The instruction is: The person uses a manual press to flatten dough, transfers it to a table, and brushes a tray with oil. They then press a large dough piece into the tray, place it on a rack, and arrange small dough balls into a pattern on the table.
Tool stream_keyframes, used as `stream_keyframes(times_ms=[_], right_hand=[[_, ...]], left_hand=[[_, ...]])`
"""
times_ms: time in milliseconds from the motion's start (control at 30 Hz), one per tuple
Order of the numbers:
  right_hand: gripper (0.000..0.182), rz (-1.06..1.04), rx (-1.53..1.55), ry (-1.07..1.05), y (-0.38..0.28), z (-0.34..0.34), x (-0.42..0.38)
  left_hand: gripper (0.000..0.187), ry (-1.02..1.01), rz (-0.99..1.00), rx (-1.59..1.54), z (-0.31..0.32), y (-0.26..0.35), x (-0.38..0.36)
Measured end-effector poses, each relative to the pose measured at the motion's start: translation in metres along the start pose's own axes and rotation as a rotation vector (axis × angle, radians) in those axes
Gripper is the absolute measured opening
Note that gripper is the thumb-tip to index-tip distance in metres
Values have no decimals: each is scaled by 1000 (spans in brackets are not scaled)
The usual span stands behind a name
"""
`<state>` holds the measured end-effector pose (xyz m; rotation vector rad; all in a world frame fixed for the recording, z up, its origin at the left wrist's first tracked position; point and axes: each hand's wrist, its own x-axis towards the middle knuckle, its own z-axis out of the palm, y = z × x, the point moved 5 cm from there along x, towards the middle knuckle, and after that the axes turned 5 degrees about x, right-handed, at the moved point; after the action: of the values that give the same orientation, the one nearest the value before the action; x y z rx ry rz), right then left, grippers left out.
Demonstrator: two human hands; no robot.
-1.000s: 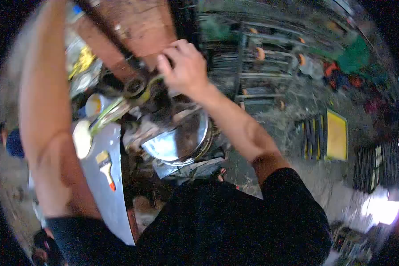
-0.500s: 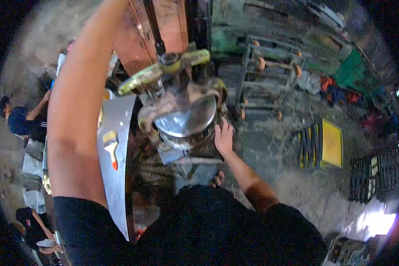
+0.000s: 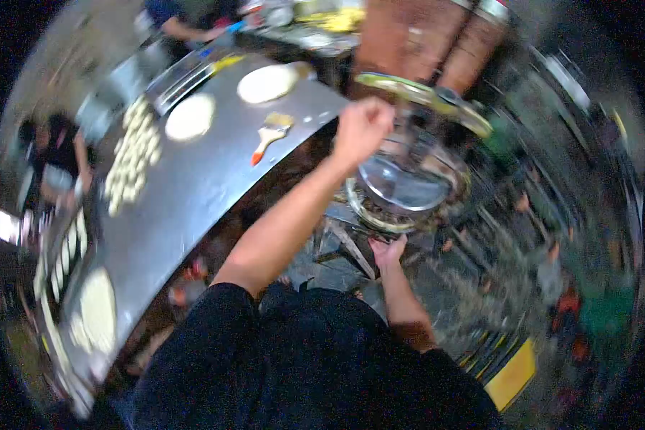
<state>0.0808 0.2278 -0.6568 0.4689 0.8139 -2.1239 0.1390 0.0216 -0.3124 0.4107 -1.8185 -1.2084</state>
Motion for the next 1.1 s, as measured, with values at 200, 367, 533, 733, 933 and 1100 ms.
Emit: stream_keyframes(times_ms=[200,367,533,733,933,1100], right_hand=[[60,27,-235,300,-41,-80,-18],[68,-73,-648,532,-78,-123,-68],[49,-112,-862,499,-67,-107,-109],[36,69,-959,18,24,-25,-155],[30,103,-1037,-274,155,134,-254],[29,-42,-951,-590,216,253,-313]], left_hand=[[67,-79,-974,358,-16,-196,-211],[82,-41,-1198,-450,9,-257,-325],[81,119,-1096,342,-65,-229,-378],[81,496,-1159,468,-196,-160,-478],[64,1013,-998,78,-326,-93,-543],[53,1238,-783,-89,-397,-20,-523]])
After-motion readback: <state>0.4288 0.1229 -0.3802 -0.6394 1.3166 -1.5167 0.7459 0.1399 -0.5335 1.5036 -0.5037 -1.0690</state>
